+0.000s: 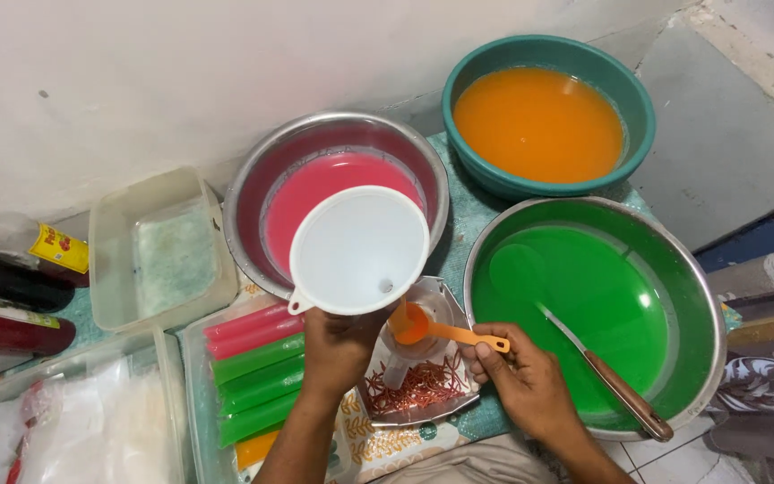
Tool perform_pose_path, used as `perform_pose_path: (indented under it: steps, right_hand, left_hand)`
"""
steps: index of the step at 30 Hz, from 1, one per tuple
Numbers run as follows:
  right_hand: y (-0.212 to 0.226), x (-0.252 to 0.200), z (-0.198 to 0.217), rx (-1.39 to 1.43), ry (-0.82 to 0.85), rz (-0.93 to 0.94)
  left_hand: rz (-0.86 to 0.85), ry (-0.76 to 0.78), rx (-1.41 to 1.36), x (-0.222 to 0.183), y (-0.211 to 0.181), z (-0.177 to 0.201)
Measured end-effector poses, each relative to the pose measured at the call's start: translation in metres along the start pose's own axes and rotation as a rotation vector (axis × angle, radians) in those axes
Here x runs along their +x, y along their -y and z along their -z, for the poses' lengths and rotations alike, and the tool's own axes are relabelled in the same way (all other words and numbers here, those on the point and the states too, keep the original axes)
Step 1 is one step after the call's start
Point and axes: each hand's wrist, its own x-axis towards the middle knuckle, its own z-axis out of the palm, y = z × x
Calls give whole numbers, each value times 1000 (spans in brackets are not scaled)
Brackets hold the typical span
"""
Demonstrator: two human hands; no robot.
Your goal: Filling plastic sleeves with flavored liquid and tying them to make ice pops
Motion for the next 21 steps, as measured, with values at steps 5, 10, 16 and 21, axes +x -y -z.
perform_pose_path:
  steps: [5,10,16,21]
  right_hand:
    - [8,-4,14,-167,-108,30]
    - [32,-10,26,-546,-410,446]
    - [82,-8,-9,-248,-142,786]
    - [99,7,-28,-417,-55,747]
  left_hand:
    - [155,-45,154,-11,45,1]
    - [122,-38,328,-15,73,2]
    - [55,21,284,-13,69,-7]
    - [58,2,339,-19,71,-1]
